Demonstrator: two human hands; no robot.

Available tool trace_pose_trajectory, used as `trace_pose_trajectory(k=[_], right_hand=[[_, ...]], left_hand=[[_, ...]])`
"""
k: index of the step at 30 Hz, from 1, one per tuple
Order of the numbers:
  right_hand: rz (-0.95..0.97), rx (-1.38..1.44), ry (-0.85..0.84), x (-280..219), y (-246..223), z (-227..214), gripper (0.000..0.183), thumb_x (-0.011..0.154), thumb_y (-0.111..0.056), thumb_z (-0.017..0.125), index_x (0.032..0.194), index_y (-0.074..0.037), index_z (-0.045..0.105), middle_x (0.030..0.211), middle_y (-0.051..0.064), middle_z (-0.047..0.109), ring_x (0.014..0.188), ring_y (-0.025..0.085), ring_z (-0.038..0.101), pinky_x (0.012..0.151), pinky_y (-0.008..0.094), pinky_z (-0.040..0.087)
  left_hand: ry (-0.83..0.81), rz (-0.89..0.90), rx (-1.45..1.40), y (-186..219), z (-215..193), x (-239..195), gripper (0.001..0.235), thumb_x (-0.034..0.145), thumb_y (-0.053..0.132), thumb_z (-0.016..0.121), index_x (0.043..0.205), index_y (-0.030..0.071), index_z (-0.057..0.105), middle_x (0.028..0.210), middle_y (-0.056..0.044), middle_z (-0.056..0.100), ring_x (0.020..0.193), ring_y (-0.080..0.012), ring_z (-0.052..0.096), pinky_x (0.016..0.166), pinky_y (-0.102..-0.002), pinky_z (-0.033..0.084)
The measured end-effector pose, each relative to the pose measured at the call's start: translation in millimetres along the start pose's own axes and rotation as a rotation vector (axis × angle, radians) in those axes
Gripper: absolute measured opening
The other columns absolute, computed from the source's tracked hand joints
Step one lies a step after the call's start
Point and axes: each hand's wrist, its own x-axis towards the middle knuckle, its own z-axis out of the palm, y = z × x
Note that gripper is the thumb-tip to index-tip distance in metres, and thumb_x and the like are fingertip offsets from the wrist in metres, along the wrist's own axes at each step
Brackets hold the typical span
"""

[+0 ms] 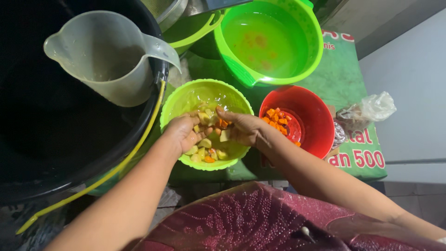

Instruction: The person washes chopped carrots and potatoes in a green bowl, then transfers them to a red bowl. They drain the water and grate a potato using a metal grater into the green bowl.

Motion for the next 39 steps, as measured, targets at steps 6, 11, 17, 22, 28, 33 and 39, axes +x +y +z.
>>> trace_pose_trajectory(k=[6, 11, 17, 22, 28, 33, 39], right_hand=[[-0.403, -0.251, 0.197, -9, -6, 12, 0.015, 0.092, -0.010, 0.075, 0.097, -0.007, 0.062, 0.097, 0.009, 0.073, 0.089, 0.021, 0.072, 0.077, 0.034, 0.056], [-0.431, -0.754, 0.165, -26, -14, 18, 0.018, 0.084, -0.002, 0.071, 0.102, -0.007, 0.071, 0.092, 0.004, 0.069, 0.080, 0.015, 0.069, 0.074, 0.031, 0.061], [-0.546, -1.601, 0.060, -28, 17, 39, 0.026, 0.079, -0.022, 0.076, 0.101, -0.010, 0.081, 0.094, 0.015, 0.078, 0.080, 0.032, 0.071, 0.075, 0.041, 0.058], [-0.456, -1.969, 0.254, -10, 44, 55, 0.027, 0.076, -0.031, 0.074, 0.095, -0.012, 0.079, 0.094, 0.016, 0.074, 0.087, 0.038, 0.071, 0.079, 0.047, 0.056], [-0.565, -1.965, 0.378, -12, 51, 56, 0.019, 0.084, -0.032, 0.071, 0.095, -0.018, 0.078, 0.091, 0.012, 0.074, 0.086, 0.036, 0.071, 0.078, 0.047, 0.057], [-0.548, -1.859, 0.196, -17, 34, 49, 0.023, 0.077, -0.032, 0.074, 0.097, -0.020, 0.078, 0.090, 0.011, 0.074, 0.083, 0.036, 0.070, 0.077, 0.045, 0.056], [-0.634, -1.701, 0.137, -6, 31, 27, 0.030, 0.069, -0.030, 0.084, 0.095, -0.016, 0.080, 0.088, 0.011, 0.075, 0.078, 0.032, 0.070, 0.074, 0.041, 0.056]], left_hand=[[0.265, 0.396, 0.446, 7, 17, -13, 0.026, 0.096, 0.009, 0.057, 0.121, 0.008, 0.063, 0.112, -0.010, 0.072, 0.098, -0.0233, 0.072, 0.082, -0.037, 0.055], [0.442, 0.662, 1.115, 13, 26, -43, 0.022, 0.088, 0.006, 0.060, 0.103, 0.008, 0.075, 0.107, -0.015, 0.076, 0.100, -0.0309, 0.071, 0.089, -0.038, 0.055], [0.351, 0.181, 1.703, 17, 38, -70, 0.022, 0.085, 0.014, 0.072, 0.106, 0.006, 0.076, 0.117, -0.019, 0.071, 0.110, -0.0393, 0.067, 0.094, -0.049, 0.054], [0.316, 0.235, 2.004, 6, 41, -69, 0.037, 0.079, 0.021, 0.079, 0.113, 0.007, 0.074, 0.129, -0.016, 0.063, 0.120, -0.0367, 0.061, 0.097, -0.047, 0.052], [0.260, 0.163, 1.954, 8, 41, -65, 0.034, 0.081, 0.023, 0.077, 0.111, 0.007, 0.076, 0.123, -0.015, 0.068, 0.119, -0.0352, 0.064, 0.097, -0.046, 0.054], [0.127, 0.080, 1.991, 15, 38, -60, 0.040, 0.078, 0.029, 0.079, 0.111, 0.007, 0.075, 0.118, -0.014, 0.073, 0.116, -0.0320, 0.068, 0.096, -0.043, 0.056], [0.164, 0.180, 1.904, 8, 26, -51, 0.030, 0.079, 0.024, 0.076, 0.106, 0.010, 0.077, 0.114, -0.014, 0.073, 0.112, -0.0332, 0.068, 0.094, -0.045, 0.055]])
